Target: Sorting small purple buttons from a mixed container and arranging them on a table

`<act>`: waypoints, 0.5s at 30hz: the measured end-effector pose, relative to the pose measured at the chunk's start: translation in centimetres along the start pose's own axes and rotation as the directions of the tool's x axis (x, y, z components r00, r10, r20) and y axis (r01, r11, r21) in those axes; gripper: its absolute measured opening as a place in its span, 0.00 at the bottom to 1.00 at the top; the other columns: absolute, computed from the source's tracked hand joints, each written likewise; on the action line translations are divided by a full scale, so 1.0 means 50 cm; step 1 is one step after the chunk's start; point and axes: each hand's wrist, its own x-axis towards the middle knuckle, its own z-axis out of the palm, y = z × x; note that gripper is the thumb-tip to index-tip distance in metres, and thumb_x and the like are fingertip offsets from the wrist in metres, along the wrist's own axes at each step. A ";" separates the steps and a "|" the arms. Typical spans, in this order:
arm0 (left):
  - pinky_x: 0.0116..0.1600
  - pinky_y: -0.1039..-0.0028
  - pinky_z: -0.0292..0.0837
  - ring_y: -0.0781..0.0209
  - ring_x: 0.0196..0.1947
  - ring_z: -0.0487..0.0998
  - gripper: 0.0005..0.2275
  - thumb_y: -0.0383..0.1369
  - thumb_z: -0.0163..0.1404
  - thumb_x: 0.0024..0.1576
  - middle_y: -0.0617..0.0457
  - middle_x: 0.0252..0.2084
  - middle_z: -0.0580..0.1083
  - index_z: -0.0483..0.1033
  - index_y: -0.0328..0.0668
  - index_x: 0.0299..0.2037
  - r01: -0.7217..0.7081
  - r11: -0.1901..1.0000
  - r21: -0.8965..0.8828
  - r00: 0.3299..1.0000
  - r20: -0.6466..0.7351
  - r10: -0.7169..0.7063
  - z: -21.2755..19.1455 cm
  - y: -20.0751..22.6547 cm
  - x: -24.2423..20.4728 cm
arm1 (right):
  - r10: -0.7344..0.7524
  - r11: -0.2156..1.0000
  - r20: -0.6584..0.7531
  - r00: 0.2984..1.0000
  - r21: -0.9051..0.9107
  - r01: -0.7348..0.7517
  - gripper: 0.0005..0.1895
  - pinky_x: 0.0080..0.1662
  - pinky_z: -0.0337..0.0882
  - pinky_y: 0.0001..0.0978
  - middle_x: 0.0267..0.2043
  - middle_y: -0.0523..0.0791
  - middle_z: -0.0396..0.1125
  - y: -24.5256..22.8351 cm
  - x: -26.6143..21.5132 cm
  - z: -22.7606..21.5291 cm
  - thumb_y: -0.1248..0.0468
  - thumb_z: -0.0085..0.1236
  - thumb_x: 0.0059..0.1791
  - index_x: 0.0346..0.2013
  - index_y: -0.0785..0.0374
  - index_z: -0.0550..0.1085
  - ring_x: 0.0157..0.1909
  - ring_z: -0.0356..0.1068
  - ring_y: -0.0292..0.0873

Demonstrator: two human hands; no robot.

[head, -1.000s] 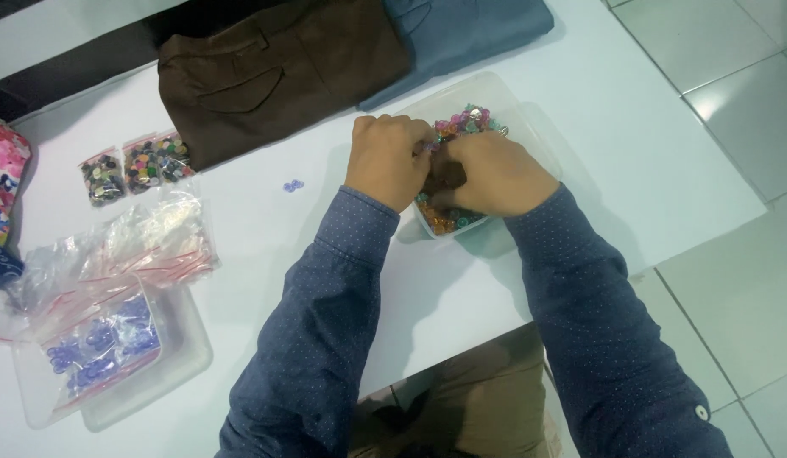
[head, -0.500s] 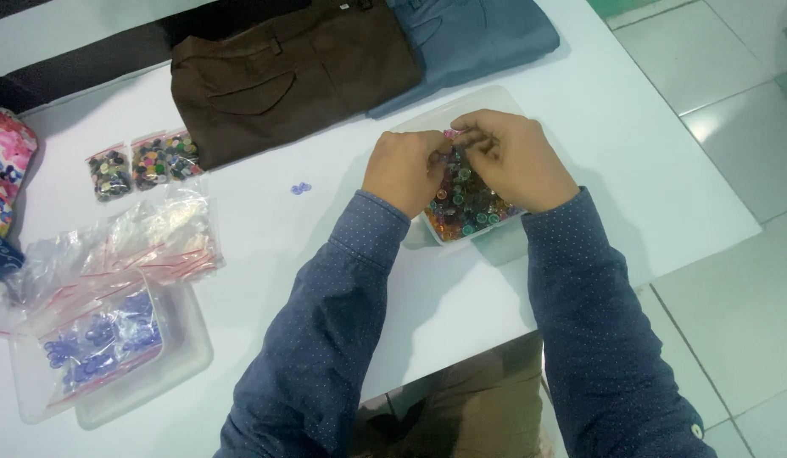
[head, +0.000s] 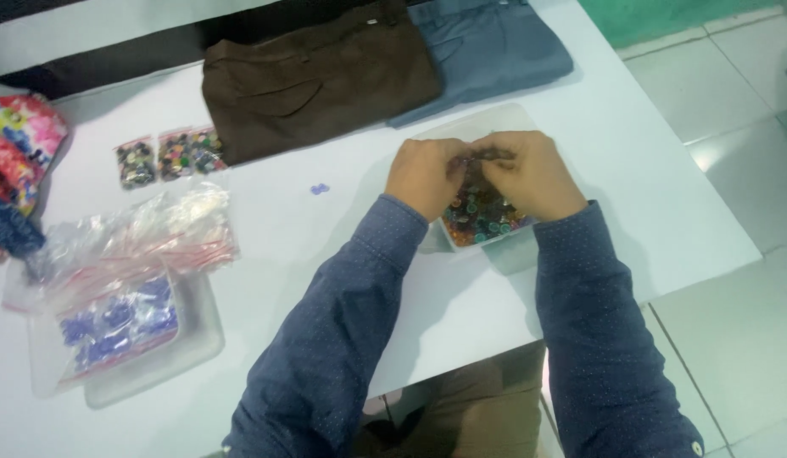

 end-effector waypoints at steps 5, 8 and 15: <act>0.55 0.59 0.79 0.44 0.46 0.81 0.10 0.27 0.51 0.58 0.46 0.39 0.82 0.81 0.44 0.48 -0.036 0.999 -0.014 0.997 -0.066 0.035 -0.003 0.006 -0.016 | -0.013 0.999 -0.021 1.000 0.048 0.014 0.14 0.46 0.76 0.47 0.40 0.59 0.75 -0.010 -0.005 0.007 0.77 0.56 0.48 0.47 0.70 0.80 0.45 0.76 0.59; 0.56 0.60 0.78 0.47 0.46 0.80 0.10 0.27 0.50 0.60 0.46 0.40 0.81 0.80 0.43 0.50 -0.094 0.990 -0.103 0.982 -0.173 0.075 -0.013 0.001 -0.036 | -0.064 0.996 -0.079 0.995 0.060 0.069 0.12 0.43 0.75 0.40 0.38 0.57 0.75 -0.022 -0.006 0.017 0.76 0.57 0.50 0.47 0.70 0.80 0.41 0.76 0.52; 0.50 0.57 0.79 0.43 0.44 0.80 0.11 0.24 0.54 0.59 0.46 0.41 0.80 0.80 0.46 0.50 -0.304 0.927 -0.218 0.852 -0.497 0.163 -0.085 -0.023 -0.114 | -0.210 0.965 -0.206 0.956 0.112 0.236 0.08 0.33 0.75 0.36 0.34 0.61 0.73 -0.071 -0.001 0.082 0.76 0.58 0.52 0.46 0.75 0.78 0.31 0.76 0.54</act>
